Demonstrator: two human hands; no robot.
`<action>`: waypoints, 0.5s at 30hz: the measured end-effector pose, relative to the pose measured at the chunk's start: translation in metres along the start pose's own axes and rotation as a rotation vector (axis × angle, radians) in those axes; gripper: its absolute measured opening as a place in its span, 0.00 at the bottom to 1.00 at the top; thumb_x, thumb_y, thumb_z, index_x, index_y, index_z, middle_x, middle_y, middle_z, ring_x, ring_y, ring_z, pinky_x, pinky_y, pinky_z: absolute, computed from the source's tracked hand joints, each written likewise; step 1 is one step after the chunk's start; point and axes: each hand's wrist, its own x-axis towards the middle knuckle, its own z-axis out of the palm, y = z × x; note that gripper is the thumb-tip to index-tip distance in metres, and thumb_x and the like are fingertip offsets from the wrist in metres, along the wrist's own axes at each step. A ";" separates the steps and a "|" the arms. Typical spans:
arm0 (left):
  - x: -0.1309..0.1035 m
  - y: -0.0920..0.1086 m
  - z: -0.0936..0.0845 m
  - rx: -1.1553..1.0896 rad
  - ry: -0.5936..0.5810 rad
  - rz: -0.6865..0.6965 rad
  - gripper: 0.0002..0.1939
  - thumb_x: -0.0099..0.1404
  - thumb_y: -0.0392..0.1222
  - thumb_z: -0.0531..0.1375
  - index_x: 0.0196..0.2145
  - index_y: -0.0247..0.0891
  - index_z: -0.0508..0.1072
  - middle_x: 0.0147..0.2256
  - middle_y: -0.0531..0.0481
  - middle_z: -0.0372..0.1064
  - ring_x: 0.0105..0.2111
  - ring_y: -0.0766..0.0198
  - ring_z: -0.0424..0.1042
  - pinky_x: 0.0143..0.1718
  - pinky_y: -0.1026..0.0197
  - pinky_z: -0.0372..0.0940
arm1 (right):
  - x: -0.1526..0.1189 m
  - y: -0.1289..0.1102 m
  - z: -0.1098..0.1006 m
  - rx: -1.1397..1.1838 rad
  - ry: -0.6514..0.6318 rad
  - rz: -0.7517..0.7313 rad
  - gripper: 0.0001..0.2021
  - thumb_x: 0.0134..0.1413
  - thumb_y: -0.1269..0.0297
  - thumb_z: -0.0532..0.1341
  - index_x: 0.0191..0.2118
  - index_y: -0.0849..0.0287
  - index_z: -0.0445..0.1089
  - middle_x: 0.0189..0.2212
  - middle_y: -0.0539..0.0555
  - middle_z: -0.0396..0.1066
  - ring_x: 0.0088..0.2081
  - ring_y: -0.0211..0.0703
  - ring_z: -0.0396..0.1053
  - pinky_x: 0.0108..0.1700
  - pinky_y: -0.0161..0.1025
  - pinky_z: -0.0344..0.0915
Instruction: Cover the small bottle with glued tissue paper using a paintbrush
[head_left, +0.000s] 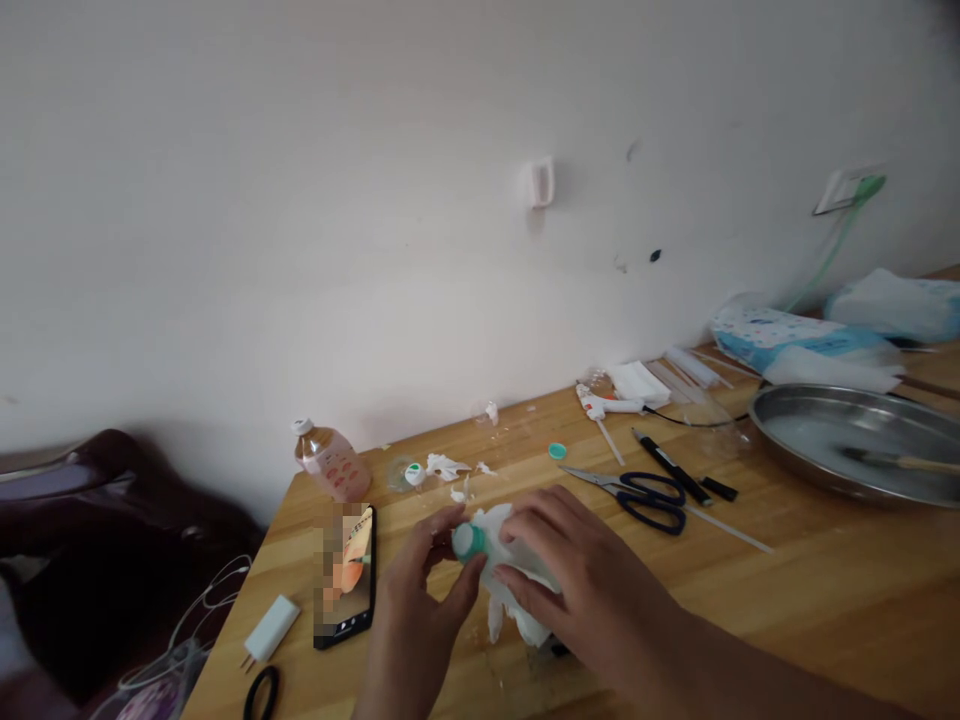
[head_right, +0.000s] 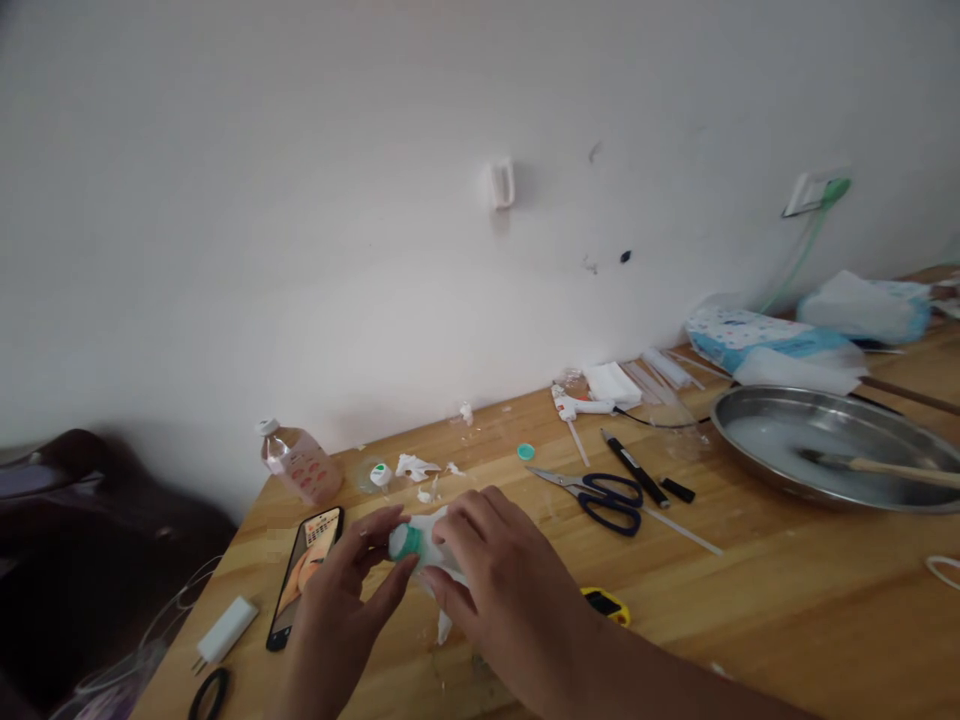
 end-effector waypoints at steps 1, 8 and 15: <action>0.000 0.001 0.000 -0.003 -0.003 -0.002 0.18 0.61 0.40 0.64 0.49 0.47 0.72 0.43 0.52 0.76 0.40 0.65 0.76 0.43 0.63 0.73 | 0.001 0.001 0.002 -0.006 -0.004 0.005 0.05 0.59 0.71 0.61 0.40 0.58 0.66 0.40 0.53 0.67 0.44 0.48 0.62 0.46 0.48 0.62; 0.000 0.007 -0.004 0.056 -0.111 -0.053 0.16 0.62 0.42 0.63 0.48 0.46 0.73 0.44 0.52 0.77 0.42 0.63 0.76 0.45 0.61 0.71 | 0.007 0.005 0.003 0.066 -0.019 0.051 0.07 0.57 0.78 0.57 0.35 0.58 0.65 0.36 0.51 0.67 0.41 0.43 0.63 0.43 0.41 0.61; 0.001 0.005 -0.005 -0.059 -0.136 -0.115 0.17 0.58 0.44 0.67 0.46 0.45 0.75 0.43 0.50 0.79 0.42 0.61 0.76 0.43 0.61 0.71 | 0.005 0.005 0.004 0.166 -0.021 0.110 0.06 0.57 0.73 0.59 0.38 0.56 0.66 0.37 0.50 0.68 0.41 0.42 0.64 0.43 0.40 0.60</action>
